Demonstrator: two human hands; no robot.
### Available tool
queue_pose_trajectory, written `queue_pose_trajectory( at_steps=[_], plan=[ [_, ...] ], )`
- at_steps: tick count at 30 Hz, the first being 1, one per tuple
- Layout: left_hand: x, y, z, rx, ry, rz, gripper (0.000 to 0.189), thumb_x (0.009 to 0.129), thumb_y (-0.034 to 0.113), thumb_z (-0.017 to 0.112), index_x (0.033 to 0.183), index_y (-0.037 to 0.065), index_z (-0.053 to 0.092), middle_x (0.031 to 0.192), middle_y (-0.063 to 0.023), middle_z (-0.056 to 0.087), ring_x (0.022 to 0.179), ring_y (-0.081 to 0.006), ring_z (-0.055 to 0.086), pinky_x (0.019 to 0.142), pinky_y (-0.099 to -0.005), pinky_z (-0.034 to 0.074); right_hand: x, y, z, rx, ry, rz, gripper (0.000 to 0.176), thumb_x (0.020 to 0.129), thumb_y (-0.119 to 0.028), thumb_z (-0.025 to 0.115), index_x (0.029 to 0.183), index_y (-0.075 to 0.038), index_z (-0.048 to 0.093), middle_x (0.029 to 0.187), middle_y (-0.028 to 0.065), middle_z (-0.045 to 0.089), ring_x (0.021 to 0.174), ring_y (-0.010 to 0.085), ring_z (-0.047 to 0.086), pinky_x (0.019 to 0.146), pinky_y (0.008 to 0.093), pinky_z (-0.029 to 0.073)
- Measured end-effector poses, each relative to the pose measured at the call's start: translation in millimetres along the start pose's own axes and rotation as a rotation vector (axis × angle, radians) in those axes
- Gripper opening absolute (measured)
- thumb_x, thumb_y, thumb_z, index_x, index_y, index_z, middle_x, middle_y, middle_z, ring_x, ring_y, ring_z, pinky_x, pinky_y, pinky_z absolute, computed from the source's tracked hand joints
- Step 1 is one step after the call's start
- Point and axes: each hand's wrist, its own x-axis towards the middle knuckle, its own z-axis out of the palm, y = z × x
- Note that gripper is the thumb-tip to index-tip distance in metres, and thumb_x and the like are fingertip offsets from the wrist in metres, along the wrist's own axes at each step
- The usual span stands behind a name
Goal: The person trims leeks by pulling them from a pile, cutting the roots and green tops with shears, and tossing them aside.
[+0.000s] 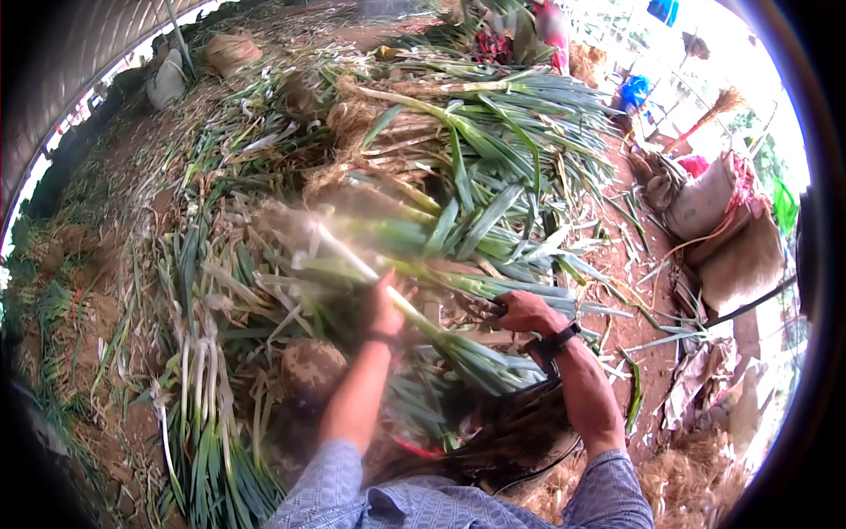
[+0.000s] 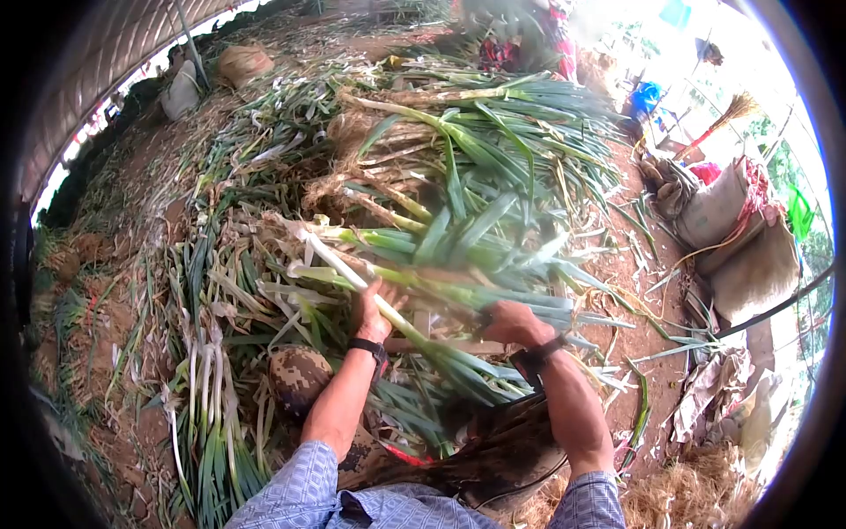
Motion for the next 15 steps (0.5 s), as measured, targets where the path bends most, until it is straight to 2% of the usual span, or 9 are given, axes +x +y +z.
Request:
queue_pose_trajectory(
  at_steps=[5, 8, 10, 12, 14, 15],
  plan=[
    [-2.0, 2.4, 0.0, 0.003, -0.041, -0.004, 0.031, 0.097, 0.020, 0.060, 0.123, 0.004, 0.055, 0.112, -0.0111, 0.063, 0.099, -0.0227, 0.063, 0.079, -0.0413, 0.055, 33.6, 1.4, 6.4, 0.047, 0.057, 0.009, 0.044, 0.076, -0.044, 0.071, 0.102, -0.009, 0.070, 0.095, 0.0206, 0.070, 0.091, 0.0381, 0.066, 0.082, 0.0461, 0.051],
    [-25.2, 16.3, 15.4, 0.017, -0.107, -0.005, 0.031, 0.097, 0.022, 0.059, 0.122, 0.004, 0.055, 0.104, -0.0101, 0.064, 0.089, -0.0223, 0.065, 0.076, -0.0380, 0.056, 37.5, -6.1, -1.6, 0.019, 0.061, 0.044, 0.041, 0.076, -0.042, 0.070, 0.102, -0.009, 0.070, 0.096, 0.0205, 0.070, 0.091, 0.0387, 0.066, 0.081, 0.0467, 0.051],
    [-14.8, 10.7, 4.4, -0.020, -0.113, -0.005, 0.030, 0.098, 0.024, 0.059, 0.120, 0.004, 0.056, 0.099, -0.0093, 0.064, 0.083, -0.0221, 0.065, 0.074, -0.0360, 0.056, 33.8, -8.5, -7.9, 0.081, -0.018, 0.029, 0.043, 0.076, -0.040, 0.071, 0.102, -0.006, 0.070, 0.091, 0.0185, 0.070, 0.084, 0.0323, 0.066, 0.078, 0.0441, 0.050],
    [-14.0, 6.5, 4.1, -0.027, -0.031, 0.034, 0.027, 0.097, 0.027, 0.060, 0.114, 0.006, 0.059, 0.095, -0.0080, 0.062, 0.087, -0.0206, 0.064, 0.075, -0.0346, 0.055, 23.4, -10.2, -23.3, 0.223, -0.145, -0.017, 0.044, 0.076, -0.039, 0.072, 0.102, -0.004, 0.070, 0.088, 0.0169, 0.069, 0.080, 0.0280, 0.064, 0.076, 0.0424, 0.049],
    [-28.0, 12.3, 16.8, -0.017, 0.017, 0.034, 0.029, 0.096, 0.030, 0.061, 0.113, 0.007, 0.059, 0.093, -0.0065, 0.061, 0.086, -0.0190, 0.062, 0.075, -0.0329, 0.053, 19.4, -5.8, -17.4, 0.137, -0.127, -0.103, 0.044, 0.076, -0.038, 0.072, 0.101, -0.002, 0.069, 0.086, 0.0143, 0.069, 0.077, 0.0240, 0.061, 0.074, 0.0400, 0.049],
    [-25.3, 11.7, 12.9, 0.010, -0.009, 0.054, 0.033, 0.093, 0.033, 0.064, 0.114, 0.009, 0.059, 0.096, -0.0058, 0.062, 0.088, -0.0207, 0.063, 0.076, -0.0348, 0.053, 9.1, -12.8, -24.2, 0.109, -0.153, -0.063, 0.043, 0.077, -0.037, 0.072, 0.101, -0.002, 0.069, 0.087, 0.0142, 0.069, 0.077, 0.0240, 0.062, 0.074, 0.0400, 0.049]
  ],
)
